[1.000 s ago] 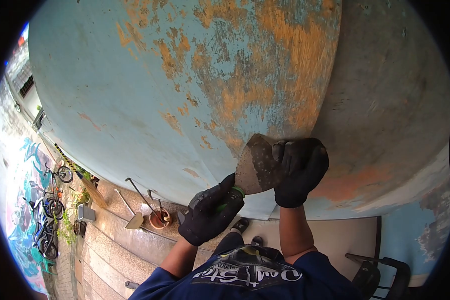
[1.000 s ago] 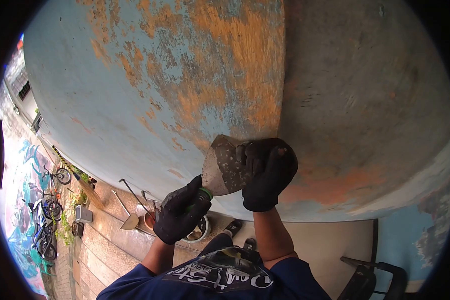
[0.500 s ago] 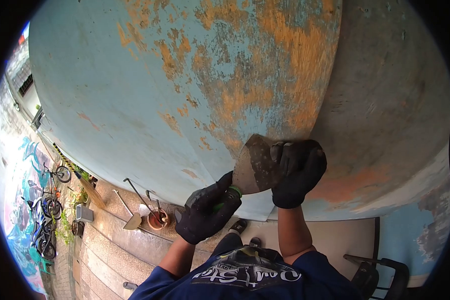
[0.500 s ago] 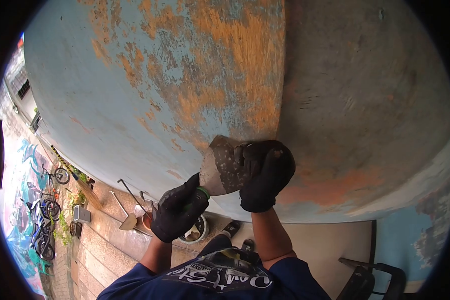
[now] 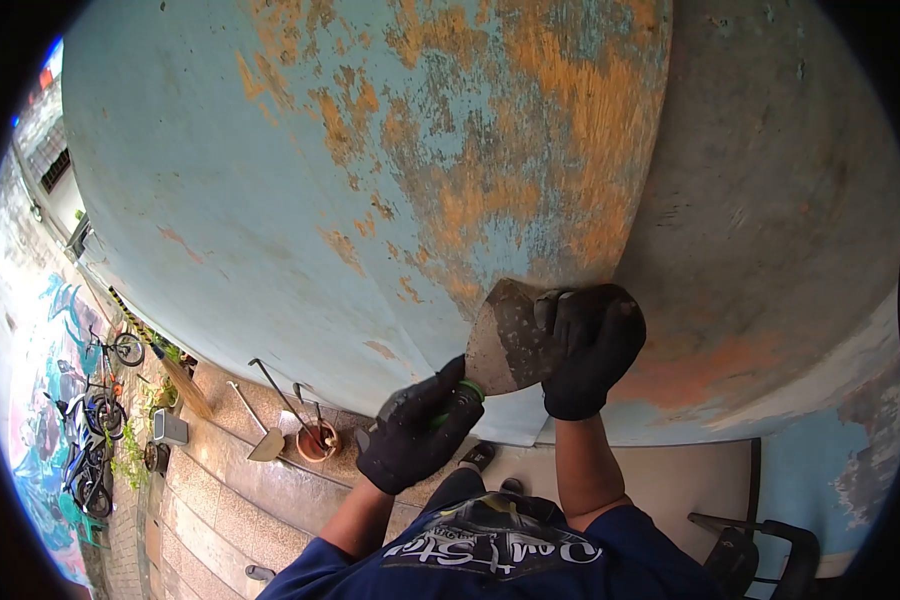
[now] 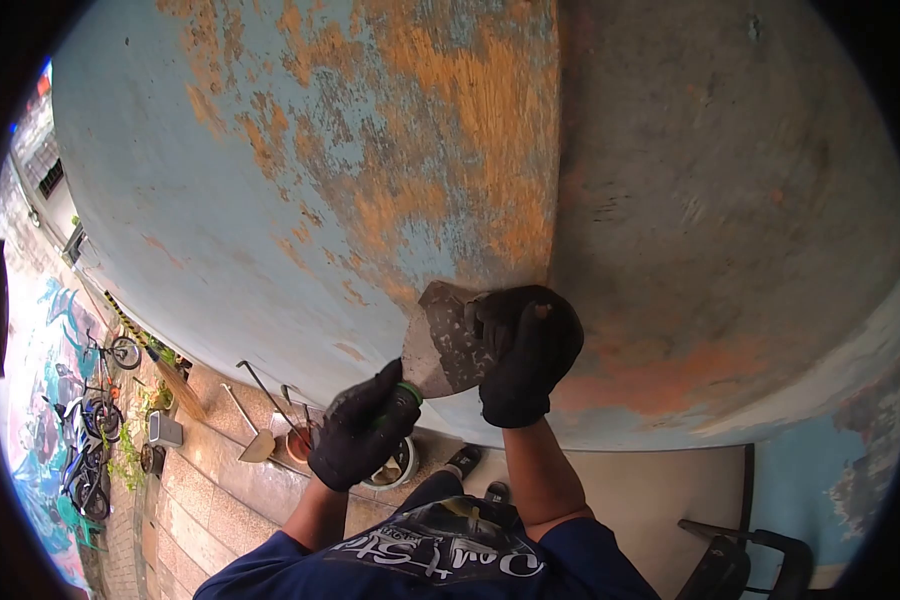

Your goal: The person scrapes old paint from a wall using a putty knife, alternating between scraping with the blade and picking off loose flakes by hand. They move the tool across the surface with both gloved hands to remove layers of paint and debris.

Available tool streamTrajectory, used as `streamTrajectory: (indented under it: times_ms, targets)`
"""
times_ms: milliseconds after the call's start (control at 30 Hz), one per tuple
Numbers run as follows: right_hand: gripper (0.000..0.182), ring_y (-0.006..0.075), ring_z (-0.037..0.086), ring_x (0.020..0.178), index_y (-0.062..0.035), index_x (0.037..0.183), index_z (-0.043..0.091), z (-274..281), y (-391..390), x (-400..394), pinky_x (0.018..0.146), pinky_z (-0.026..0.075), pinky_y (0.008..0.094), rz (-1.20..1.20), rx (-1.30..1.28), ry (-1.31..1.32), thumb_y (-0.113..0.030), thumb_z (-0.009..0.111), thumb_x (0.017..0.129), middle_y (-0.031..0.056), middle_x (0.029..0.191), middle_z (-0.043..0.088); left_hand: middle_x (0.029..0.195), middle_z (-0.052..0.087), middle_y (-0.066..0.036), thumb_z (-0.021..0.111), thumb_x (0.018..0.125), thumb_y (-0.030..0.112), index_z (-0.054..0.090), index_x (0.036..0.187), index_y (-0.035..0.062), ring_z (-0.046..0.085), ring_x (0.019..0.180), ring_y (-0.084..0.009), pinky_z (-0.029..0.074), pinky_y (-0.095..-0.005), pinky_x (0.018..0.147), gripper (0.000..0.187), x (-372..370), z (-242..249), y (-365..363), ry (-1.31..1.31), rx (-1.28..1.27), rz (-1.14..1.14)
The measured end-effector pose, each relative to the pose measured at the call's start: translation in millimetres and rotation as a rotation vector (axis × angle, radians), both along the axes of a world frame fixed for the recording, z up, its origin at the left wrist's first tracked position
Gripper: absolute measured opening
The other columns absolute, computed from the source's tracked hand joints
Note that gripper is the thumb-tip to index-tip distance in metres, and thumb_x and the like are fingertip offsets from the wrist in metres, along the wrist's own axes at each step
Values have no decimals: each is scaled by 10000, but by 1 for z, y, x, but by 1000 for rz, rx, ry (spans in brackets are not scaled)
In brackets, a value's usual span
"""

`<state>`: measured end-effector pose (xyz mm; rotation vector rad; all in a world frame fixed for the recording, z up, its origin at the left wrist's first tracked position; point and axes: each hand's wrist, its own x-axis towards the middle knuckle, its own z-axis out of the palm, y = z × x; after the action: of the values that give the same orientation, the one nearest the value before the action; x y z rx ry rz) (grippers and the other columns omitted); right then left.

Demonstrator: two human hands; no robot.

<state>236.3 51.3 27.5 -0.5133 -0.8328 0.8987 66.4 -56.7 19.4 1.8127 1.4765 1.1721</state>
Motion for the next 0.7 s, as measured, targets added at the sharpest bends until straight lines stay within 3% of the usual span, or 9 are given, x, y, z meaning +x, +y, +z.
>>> streamTrajectory:
  times_ms: [67, 167, 233, 367, 467, 533, 633, 700]
  targets:
    - [462, 145, 344, 477, -108, 675, 456, 0, 0, -3, 556, 396, 345, 28, -17, 49, -366, 402, 1055, 0, 537, 354, 970, 721, -149, 711, 902, 100, 562, 1369, -42, 702, 847, -186, 547, -343, 770, 510, 0, 1, 2, -77, -74, -17]
    - [454, 147, 335, 468, -105, 676, 455, 3, -3, -6, 538, 377, 354, 80, 110, 223, -357, 408, 1051, 1, 533, 353, 900, 703, -112, 697, 919, 117, 551, 1384, -33, 681, 782, -158, 541, -326, 731, 510, 2, -5, -3, 62, 131, -16]
    - [464, 150, 332, 462, -104, 673, 452, 12, -8, -2, 533, 375, 359, -44, 33, -77, -370, 414, 1051, 2, 528, 352, 854, 684, -89, 699, 918, 114, 546, 1388, -37, 665, 759, -138, 535, -313, 711, 516, 3, -16, -3, 14, 121, -16]
    - [476, 148, 334, 464, -107, 667, 445, -4, 2, -2, 536, 373, 358, 65, 50, 44, -384, 418, 1053, 2, 525, 349, 869, 690, -87, 692, 921, 110, 544, 1389, -37, 668, 761, -135, 534, -307, 709, 512, -2, -6, 3, -58, -43, -24]
    - [482, 141, 326, 464, -111, 663, 441, -13, 6, 5, 532, 360, 356, -38, 81, -117, -392, 421, 1054, -1, 523, 347, 879, 688, -78, 676, 931, 108, 545, 1393, -28, 662, 750, -130, 532, -303, 697, 499, 2, -14, -1, -32, 34, -30]
    - [481, 135, 317, 464, -114, 663, 442, -25, 19, 8, 529, 346, 352, -264, 152, -302, -393, 420, 1054, -3, 523, 346, 877, 686, -70, 664, 937, 102, 544, 1396, -24, 652, 722, -120, 528, -292, 675, 491, 5, -27, -1, -22, 146, -26]
    - [486, 137, 311, 464, -117, 659, 441, -13, 9, 2, 535, 356, 348, -92, 47, -77, -400, 416, 1054, -4, 524, 343, 905, 691, -92, 670, 932, 92, 541, 1397, -25, 664, 748, -139, 536, -310, 698, 496, 0, -10, 6, -53, -8, -41]
    - [485, 138, 310, 463, -118, 657, 438, -6, 5, 3, 536, 357, 347, -101, 17, -89, -393, 412, 1056, -3, 525, 342, 910, 690, -109, 682, 922, 79, 534, 1401, -27, 670, 758, -153, 536, -309, 713, 513, 4, -17, 2, -63, -7, -34]
